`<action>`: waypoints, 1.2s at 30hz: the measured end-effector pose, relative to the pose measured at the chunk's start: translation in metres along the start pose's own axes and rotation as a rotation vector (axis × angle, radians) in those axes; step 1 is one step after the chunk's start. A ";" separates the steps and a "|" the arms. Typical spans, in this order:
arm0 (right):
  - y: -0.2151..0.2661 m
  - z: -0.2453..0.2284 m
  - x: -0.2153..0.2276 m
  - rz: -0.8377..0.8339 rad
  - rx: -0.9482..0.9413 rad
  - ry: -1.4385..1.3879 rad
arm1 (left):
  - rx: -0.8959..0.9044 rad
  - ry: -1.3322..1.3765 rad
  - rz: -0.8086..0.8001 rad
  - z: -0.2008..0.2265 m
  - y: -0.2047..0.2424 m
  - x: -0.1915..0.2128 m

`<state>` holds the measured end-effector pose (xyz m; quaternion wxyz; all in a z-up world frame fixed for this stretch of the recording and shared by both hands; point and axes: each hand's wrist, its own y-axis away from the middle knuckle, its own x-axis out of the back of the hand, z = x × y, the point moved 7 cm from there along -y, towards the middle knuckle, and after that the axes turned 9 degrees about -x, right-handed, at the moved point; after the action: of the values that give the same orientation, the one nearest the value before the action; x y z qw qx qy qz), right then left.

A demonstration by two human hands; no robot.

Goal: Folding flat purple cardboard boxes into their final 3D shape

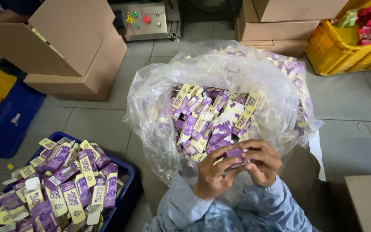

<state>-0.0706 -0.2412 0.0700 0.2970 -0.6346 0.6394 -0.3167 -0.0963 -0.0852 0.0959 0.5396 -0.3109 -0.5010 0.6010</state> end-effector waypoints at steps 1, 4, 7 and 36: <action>0.000 0.000 0.000 0.002 -0.001 0.001 | 0.000 0.002 -0.002 0.000 0.000 0.003; 0.001 -0.003 0.002 0.002 0.030 -0.035 | 0.021 -0.005 -0.089 0.000 0.002 0.000; -0.001 -0.010 0.000 -0.046 0.080 -0.043 | -0.031 -0.011 -0.017 0.004 0.001 0.001; -0.009 -0.015 -0.005 -0.062 0.002 0.161 | -0.209 -0.011 0.166 -0.006 -0.017 0.006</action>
<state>-0.0768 -0.2357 0.0865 0.2353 -0.6262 0.6409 -0.3765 -0.0865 -0.0794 0.1106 0.4498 -0.4024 -0.5367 0.5896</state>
